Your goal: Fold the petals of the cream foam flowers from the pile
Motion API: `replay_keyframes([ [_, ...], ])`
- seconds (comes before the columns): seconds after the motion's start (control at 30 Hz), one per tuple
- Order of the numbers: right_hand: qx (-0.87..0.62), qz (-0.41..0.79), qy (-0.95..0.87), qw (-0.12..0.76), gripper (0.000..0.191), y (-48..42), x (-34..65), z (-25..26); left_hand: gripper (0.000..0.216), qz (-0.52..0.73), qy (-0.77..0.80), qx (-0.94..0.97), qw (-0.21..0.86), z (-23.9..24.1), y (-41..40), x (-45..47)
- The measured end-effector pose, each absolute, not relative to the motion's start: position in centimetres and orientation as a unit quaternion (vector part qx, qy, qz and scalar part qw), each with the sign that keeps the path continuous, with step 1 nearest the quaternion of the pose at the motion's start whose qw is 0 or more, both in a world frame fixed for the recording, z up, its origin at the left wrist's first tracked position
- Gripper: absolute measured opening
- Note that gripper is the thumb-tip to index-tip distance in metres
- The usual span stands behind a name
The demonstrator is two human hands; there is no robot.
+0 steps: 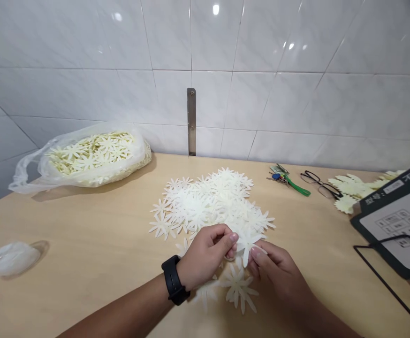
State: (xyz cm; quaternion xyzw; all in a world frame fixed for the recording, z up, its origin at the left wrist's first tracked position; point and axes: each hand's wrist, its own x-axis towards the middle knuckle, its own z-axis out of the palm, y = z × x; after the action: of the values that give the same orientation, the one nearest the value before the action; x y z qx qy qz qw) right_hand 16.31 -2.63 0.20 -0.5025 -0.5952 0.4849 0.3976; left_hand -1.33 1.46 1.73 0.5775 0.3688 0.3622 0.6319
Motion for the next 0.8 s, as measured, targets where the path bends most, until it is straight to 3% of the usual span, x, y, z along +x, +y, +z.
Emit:
replay_keyframes([
  [0.2,-0.492,0.512,-0.570,0.413,0.044,-2.77,16.42,-0.05,0.045,0.374,0.389,0.598,0.593,1.63,1.72,-1.46],
  [0.37,-0.488,0.515,-0.561,0.427,0.044,-2.66,16.39,-0.37,0.037,0.323,0.352,0.596,0.645,1.47,1.33,-1.22],
  [0.8,-0.464,0.530,-0.581,0.408,0.041,-2.66,16.39,-0.16,0.022,0.320,0.388,0.583,0.638,1.11,1.51,-1.34],
])
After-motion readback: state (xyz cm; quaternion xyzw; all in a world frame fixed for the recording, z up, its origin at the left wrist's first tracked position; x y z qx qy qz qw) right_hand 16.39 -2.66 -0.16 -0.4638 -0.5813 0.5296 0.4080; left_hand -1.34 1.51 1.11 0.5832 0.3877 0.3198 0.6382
